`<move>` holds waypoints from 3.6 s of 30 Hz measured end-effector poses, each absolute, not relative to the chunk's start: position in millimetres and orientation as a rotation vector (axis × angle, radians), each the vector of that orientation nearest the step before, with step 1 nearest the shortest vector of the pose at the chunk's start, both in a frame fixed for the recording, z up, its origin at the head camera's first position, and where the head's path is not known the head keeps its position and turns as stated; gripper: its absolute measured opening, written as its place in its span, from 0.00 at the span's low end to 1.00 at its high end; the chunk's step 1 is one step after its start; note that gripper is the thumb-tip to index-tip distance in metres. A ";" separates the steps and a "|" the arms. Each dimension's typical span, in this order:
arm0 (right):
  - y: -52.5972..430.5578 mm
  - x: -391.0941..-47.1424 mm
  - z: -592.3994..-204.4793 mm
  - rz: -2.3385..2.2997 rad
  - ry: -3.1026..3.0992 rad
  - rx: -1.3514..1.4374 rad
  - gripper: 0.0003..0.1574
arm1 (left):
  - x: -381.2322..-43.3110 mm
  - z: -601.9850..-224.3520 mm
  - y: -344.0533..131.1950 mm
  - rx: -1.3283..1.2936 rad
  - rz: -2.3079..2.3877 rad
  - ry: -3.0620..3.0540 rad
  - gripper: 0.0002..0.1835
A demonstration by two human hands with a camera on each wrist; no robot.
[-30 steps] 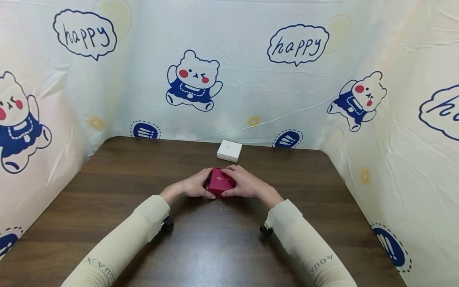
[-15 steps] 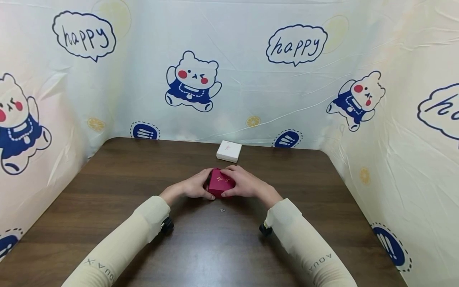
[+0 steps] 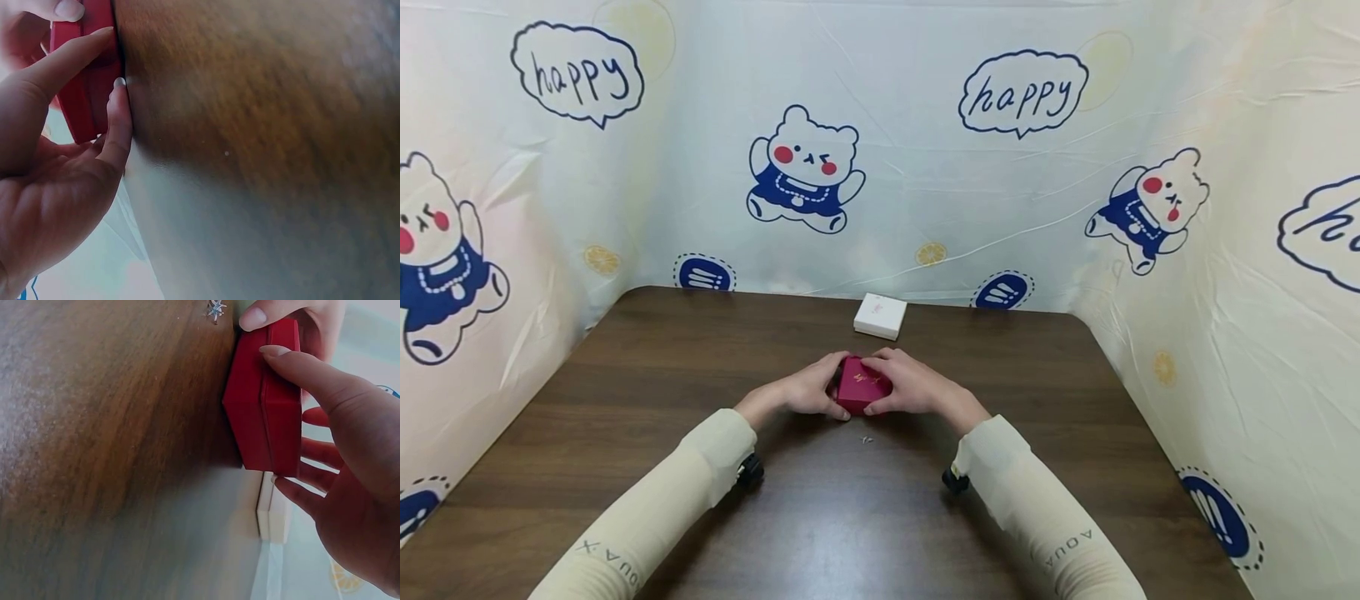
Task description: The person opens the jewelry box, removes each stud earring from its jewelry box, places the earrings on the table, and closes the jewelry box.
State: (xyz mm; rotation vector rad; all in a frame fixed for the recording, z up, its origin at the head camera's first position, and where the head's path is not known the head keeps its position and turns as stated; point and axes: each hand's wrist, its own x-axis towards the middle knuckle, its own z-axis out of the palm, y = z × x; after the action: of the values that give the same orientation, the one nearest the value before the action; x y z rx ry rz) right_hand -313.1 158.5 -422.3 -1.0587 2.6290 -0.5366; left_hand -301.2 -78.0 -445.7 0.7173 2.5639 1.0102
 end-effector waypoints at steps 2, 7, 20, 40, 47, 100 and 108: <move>158.8 -313.1 -423.2 -0.538 2.630 -1.064 0.49 | -301.4 -445.7 -77.7 0.713 1.003 2.565 0.56; 158.7 -313.4 -427.1 -0.552 2.625 -1.060 0.50 | -301.0 -444.4 -76.9 0.705 0.982 2.568 0.56; 159.6 -313.0 -435.2 -0.589 2.631 -1.095 0.50 | -301.4 -444.9 -75.3 0.687 0.960 2.572 0.53; 158.2 -312.7 -434.8 -0.542 2.655 -1.093 0.50 | -299.8 -442.5 -73.3 0.684 0.928 2.602 0.49; 159.3 -311.1 -435.0 -0.527 2.651 -1.081 0.51 | -298.8 -444.4 -72.6 0.681 0.939 2.589 0.49; 158.7 -306.7 -431.2 -0.519 2.641 -1.078 0.50 | -299.7 -445.5 -70.2 0.702 0.906 2.664 0.48; 164.4 -307.2 -425.4 -0.549 2.663 -0.989 0.49 | -301.1 -442.8 -79.2 0.689 0.934 2.676 0.50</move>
State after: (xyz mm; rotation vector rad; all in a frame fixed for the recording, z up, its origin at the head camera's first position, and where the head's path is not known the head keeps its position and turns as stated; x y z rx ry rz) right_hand -307.2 164.4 -425.4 -0.9891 2.6625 -0.5485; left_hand -301.1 -79.2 -442.8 0.6894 2.6758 0.9339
